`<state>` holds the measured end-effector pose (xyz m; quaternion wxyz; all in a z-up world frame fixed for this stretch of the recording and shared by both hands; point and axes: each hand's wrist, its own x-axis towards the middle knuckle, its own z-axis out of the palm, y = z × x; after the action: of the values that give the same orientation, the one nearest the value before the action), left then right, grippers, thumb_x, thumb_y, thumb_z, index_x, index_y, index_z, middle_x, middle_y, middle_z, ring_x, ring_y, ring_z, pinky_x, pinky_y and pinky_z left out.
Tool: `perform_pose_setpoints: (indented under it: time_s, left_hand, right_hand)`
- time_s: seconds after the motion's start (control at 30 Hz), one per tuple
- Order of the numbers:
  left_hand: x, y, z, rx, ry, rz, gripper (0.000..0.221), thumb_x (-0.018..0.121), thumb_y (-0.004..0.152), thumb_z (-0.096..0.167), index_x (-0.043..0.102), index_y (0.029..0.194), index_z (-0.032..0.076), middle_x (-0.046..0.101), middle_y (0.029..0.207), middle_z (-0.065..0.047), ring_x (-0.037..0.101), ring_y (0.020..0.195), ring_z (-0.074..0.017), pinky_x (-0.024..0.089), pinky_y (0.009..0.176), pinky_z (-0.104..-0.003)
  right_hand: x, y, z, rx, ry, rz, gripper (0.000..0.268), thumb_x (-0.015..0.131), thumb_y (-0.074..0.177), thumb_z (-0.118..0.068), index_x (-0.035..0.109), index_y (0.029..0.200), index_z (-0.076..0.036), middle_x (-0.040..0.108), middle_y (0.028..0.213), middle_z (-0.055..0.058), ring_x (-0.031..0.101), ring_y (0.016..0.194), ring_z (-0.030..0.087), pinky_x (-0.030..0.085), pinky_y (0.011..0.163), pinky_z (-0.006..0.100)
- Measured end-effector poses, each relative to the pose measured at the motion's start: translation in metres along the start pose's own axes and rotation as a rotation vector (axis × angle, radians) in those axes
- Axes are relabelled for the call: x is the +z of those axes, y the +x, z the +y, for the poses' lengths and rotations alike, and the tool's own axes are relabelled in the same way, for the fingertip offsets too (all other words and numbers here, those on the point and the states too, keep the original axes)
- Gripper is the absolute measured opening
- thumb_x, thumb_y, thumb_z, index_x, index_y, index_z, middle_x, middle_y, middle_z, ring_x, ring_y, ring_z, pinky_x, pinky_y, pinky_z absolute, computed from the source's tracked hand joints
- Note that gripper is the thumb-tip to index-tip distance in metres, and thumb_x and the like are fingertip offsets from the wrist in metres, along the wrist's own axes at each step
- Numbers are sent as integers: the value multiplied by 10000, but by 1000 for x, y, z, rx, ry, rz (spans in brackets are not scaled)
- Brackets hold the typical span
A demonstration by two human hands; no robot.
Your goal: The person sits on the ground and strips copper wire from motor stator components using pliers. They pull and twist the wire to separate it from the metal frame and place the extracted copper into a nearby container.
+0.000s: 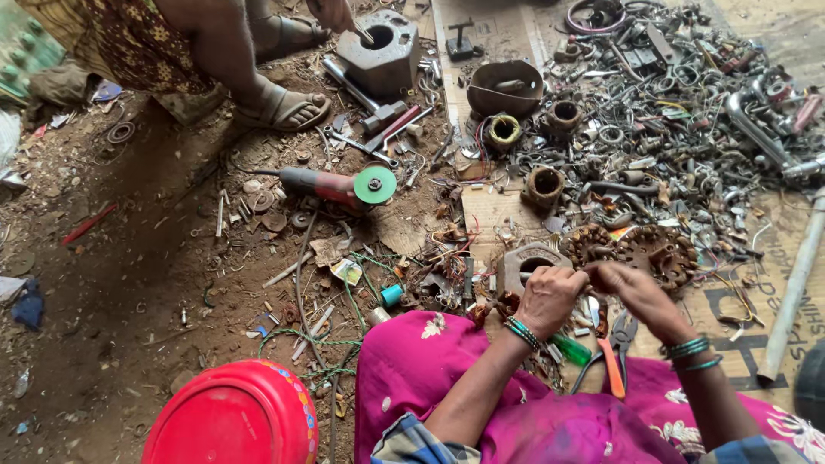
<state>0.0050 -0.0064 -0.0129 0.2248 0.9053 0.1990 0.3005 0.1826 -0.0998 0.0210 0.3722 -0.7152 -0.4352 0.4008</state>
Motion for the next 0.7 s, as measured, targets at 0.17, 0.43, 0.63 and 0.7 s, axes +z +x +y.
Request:
perform_pose_setpoints:
  time_s: [0.17, 0.43, 0.63, 0.7]
  left_hand:
    - [-2, 2, 1, 72, -23, 4, 176, 657, 964, 252, 665, 933, 79, 695, 820, -103, 687, 806, -248, 527, 770, -413]
    - [-15, 5, 2, 83, -289, 83, 279, 690, 869, 168, 728, 1135, 93, 730, 1098, -103, 670, 988, -279, 508, 884, -395]
    - [-16, 2, 10, 71, -142, 89, 161, 652, 969, 142, 722, 1110, 111, 719, 1052, -57, 682, 1001, -240, 518, 925, -391]
    - [-11, 1, 11, 20, -79, 154, 137, 639, 1002, 123, 728, 1106, 115, 726, 1015, -49, 683, 961, -224, 512, 894, -387]
  right_hand:
    - [11, -17, 58, 164, 350, -102, 421, 492, 1084, -340, 690, 1184, 19, 709, 1030, 67, 635, 919, 140, 541, 796, 306]
    - [16, -25, 57, 230, 827, -80, 336, 482, 1095, -322, 617, 1059, -16, 510, 746, -17, 468, 652, 101, 426, 594, 264]
    - [24, -21, 40, 302, 836, 27, 329, 484, 1082, -382, 586, 980, -86, 409, 671, -66, 369, 576, 68, 360, 534, 236]
    - [33, -19, 32, 285, 839, 63, 346, 481, 1094, -403, 567, 948, -102, 401, 664, -75, 351, 563, 55, 334, 511, 220]
